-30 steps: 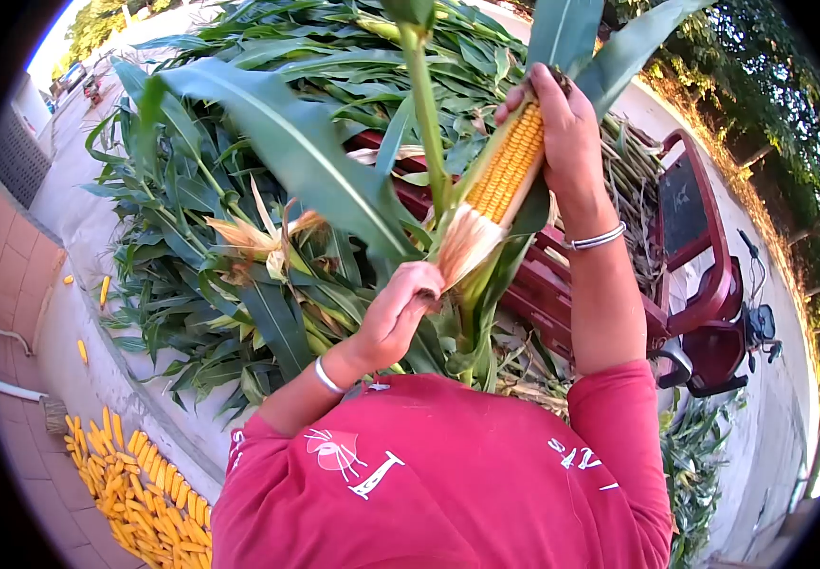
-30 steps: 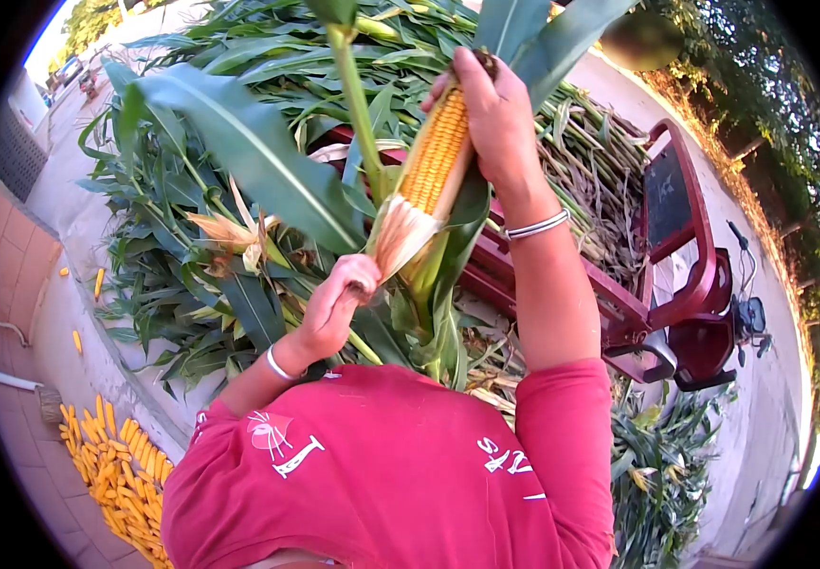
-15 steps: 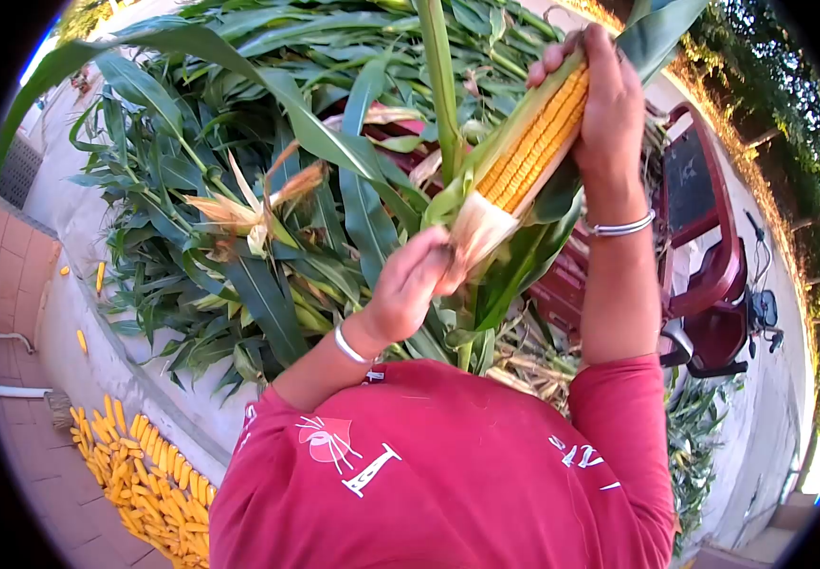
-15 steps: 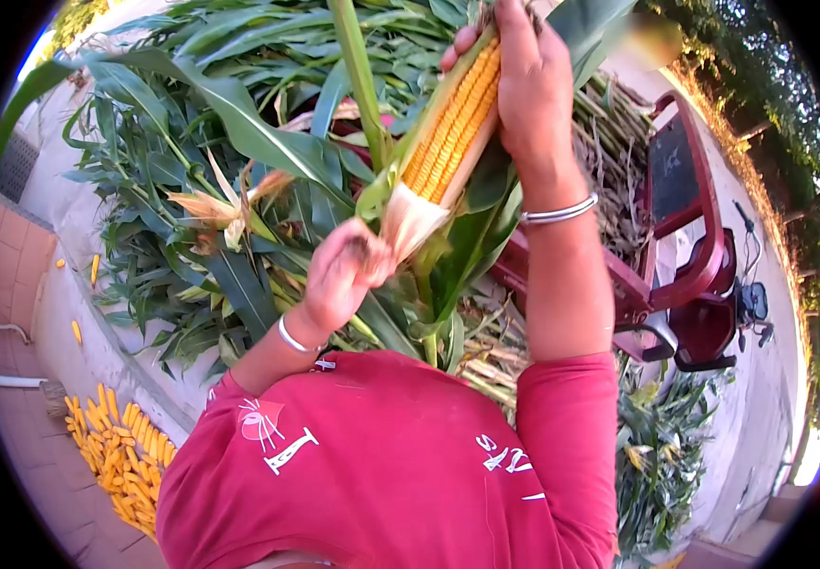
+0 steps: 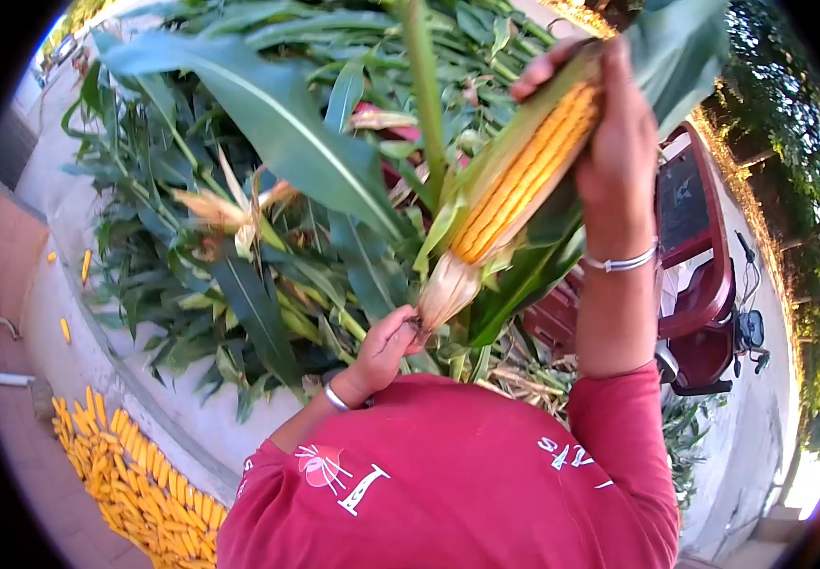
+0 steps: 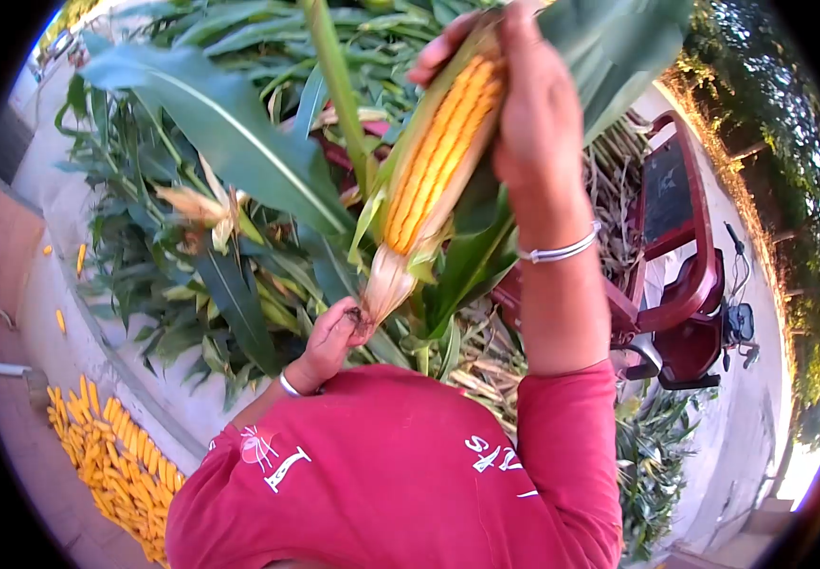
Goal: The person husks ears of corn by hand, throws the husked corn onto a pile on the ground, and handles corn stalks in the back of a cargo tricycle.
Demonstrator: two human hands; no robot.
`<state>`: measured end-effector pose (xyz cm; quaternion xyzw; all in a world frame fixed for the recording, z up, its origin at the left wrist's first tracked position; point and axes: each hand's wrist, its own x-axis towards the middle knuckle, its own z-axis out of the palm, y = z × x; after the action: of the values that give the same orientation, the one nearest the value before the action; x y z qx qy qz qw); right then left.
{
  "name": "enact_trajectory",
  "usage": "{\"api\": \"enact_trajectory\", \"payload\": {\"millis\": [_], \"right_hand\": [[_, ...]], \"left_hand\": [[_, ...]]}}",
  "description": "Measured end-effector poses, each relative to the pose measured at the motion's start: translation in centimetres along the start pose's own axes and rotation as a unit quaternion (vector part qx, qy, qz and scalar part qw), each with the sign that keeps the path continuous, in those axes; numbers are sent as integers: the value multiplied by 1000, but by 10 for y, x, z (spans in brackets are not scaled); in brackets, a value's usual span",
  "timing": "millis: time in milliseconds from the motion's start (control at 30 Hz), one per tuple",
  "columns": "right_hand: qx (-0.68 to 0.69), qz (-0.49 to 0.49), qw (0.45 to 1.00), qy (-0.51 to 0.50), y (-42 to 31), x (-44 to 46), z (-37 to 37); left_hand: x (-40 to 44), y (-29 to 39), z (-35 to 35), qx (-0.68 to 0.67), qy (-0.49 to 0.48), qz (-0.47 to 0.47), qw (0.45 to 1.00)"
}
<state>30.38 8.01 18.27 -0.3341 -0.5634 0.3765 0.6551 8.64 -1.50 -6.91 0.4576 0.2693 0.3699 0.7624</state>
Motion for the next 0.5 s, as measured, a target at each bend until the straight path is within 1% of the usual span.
{"api": "enact_trajectory", "payload": {"millis": [33, 67, 133, 200, 267, 300, 333, 400, 467, 500], "right_hand": [[32, 8, 999, 20, -2, -1, 4], [65, 18, 997, 39, -4, -1, 5], [75, 18, 997, 31, -3, -3, -1], [154, 34, 986, 52, -5, -5, -3], [185, 82, 976, 85, -4, -7, -8], [194, 91, 973, 79, -3, -6, -13], [196, 89, 972, 99, -3, -7, -13], [208, 116, 963, 123, -6, -9, -11], [203, 104, 964, 137, -4, -9, -11], [206, 106, 964, 133, -7, -11, -11]], "left_hand": [[3, 7, 1, 38, 3, 9, 999], [6, 12, 0, 48, -5, 20, 999], [10, 17, -5, 70, -53, 27, 996], [11, 20, -4, 63, -61, 16, 996], [12, 23, -2, 11, -96, 6, 995], [12, 25, -1, 16, -101, 7, 995], [11, 29, 0, 14, -107, 8, 994], [10, 37, 3, 16, -117, 15, 993], [6, 45, 9, 13, -119, -2, 993], [8, 54, 5, 19, -163, -26, 986]]}}
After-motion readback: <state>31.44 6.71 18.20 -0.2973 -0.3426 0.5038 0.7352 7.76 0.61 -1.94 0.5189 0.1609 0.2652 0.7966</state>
